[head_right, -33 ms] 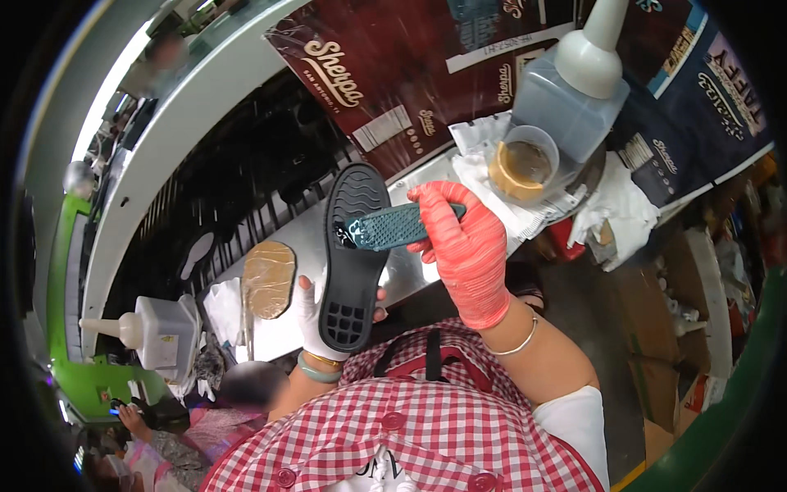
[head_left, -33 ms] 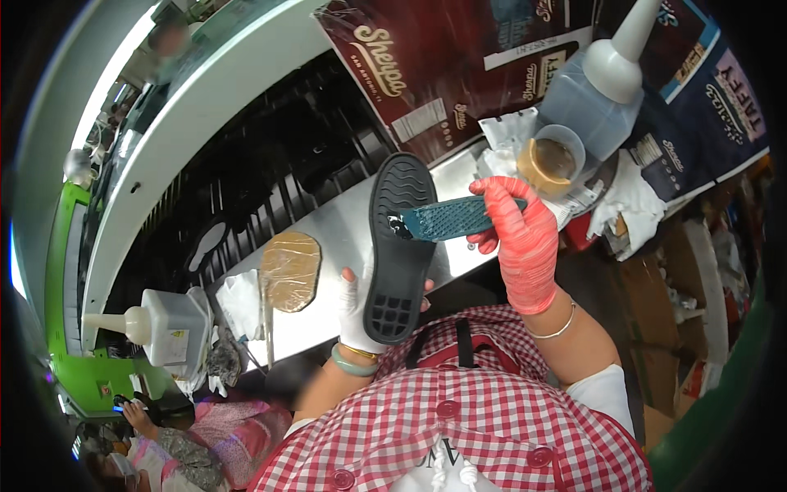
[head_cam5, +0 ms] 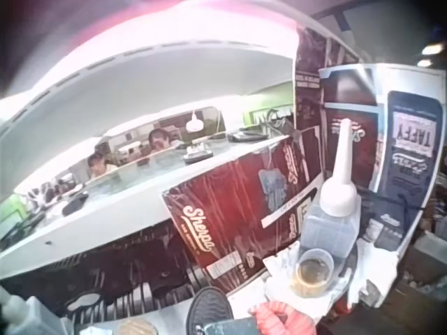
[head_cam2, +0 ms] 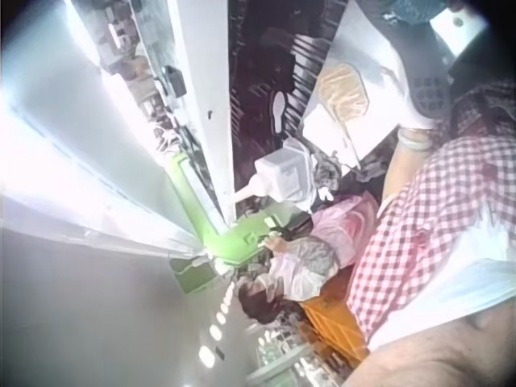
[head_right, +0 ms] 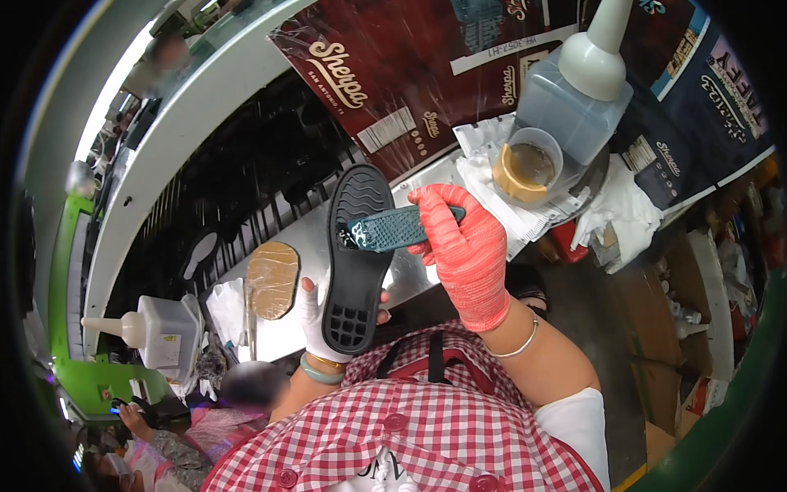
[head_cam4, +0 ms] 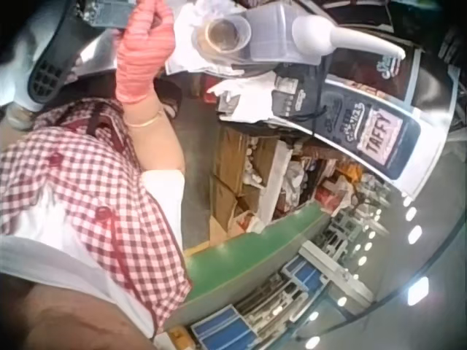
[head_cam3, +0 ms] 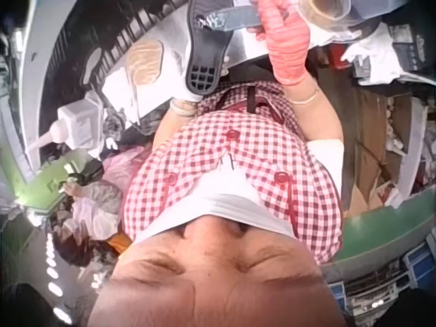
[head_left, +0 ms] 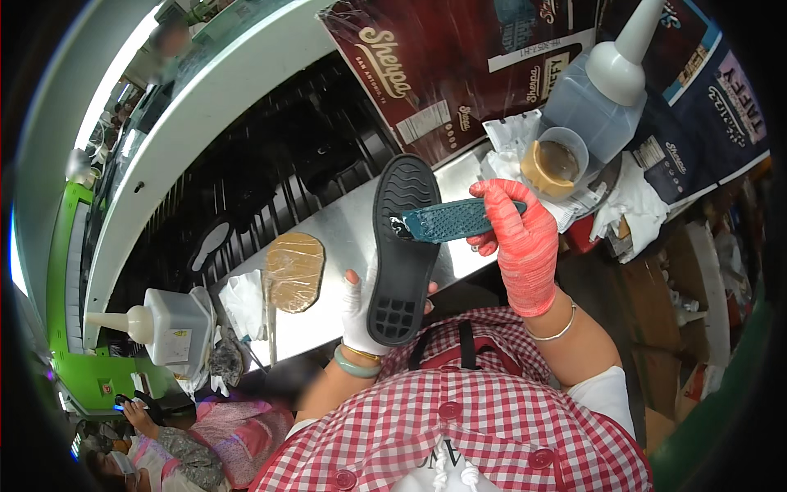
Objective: The person applies a dark liquid adhesive to the bottom of black shoe soles using a small brush. They repeatedly dip the brush into a container of glue and spread it across the sole's surface, then place the treated soles onto a green conveyor belt.
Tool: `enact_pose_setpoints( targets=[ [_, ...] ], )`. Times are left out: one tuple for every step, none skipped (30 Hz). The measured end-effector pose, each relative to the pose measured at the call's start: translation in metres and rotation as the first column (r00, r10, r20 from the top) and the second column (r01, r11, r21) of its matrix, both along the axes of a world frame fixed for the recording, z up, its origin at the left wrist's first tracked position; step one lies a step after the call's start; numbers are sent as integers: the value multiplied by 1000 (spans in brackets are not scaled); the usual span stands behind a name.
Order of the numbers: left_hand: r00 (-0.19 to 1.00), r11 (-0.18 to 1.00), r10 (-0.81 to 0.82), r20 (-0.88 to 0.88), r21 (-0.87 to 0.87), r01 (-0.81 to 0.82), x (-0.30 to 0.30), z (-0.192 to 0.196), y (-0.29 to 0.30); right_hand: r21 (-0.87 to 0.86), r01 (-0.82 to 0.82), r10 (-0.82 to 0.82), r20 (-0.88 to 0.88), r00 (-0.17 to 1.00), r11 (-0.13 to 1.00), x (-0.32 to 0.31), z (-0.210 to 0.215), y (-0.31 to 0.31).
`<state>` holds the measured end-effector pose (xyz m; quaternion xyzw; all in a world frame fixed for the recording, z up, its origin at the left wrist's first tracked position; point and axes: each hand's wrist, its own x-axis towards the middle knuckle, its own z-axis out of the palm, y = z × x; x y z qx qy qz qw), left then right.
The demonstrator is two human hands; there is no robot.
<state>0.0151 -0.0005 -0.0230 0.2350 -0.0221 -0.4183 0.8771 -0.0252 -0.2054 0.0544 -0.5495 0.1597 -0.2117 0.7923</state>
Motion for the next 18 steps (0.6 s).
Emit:
enact_pose_setpoints(
  targets=[
    [1000,1000,9,-6,24,-9,-3,3,0,0,-2,2,-5,1000,1000,1,0,2],
    [1000,1000,2,23,14,-2,-3,2,0,-1,-3,3,-11,1000,1000,2,2,4],
    [999,1000,-6,51,6,6,-2,2,1,0,-3,3,-17,1000,1000,3,2,5],
    [997,1000,-19,75,-8,19,-2,0,0,-1,-1,1,-13,1000,1000,3,2,5],
    [996,999,-31,86,14,30,-2,0,-1,-1,2,-2,-9,1000,1000,3,1,5],
    [995,999,-38,87,17,37,-3,0,-2,0,5,-5,-5,1000,1000,3,1,5],
    [995,999,-43,89,19,42,-3,0,-3,-3,-2,2,-12,1000,1000,2,0,4],
    [995,999,-48,90,20,46,-4,1,-4,-5,-8,8,-18,1000,1000,2,0,3],
    [995,999,-48,88,26,46,-4,1,-4,-7,-15,15,-25,1000,1000,1,-1,2],
    [995,998,-49,86,34,46,-5,1,-5,-9,-11,11,-23,1000,1000,1,-1,3],
    [995,998,-50,84,41,47,-5,1,-6,-11,-7,7,-22,1000,1000,0,0,3],
    [995,998,-50,88,44,46,-5,2,-7,-14,-3,3,-20,1000,1000,-1,1,3],
    [995,998,-49,92,48,45,-5,3,-7,-19,-18,18,-21,1000,1000,-1,2,3],
    [994,998,-48,96,53,43,-4,3,-7,-24,-34,34,-23,999,999,-2,2,4],
    [994,998,-44,96,50,40,-4,3,-8,-29,-50,50,-24,998,998,-3,2,4],
    [994,998,-42,98,48,37,-3,3,-8,-37,-54,52,-33,998,998,-3,2,5],
    [994,998,-39,99,46,35,-2,3,-8,-45,-57,55,-42,998,997,-3,2,6],
    [994,998,-28,101,53,22,-1,4,-9,-53,-61,59,-50,997,997,-3,2,7]
  ],
)
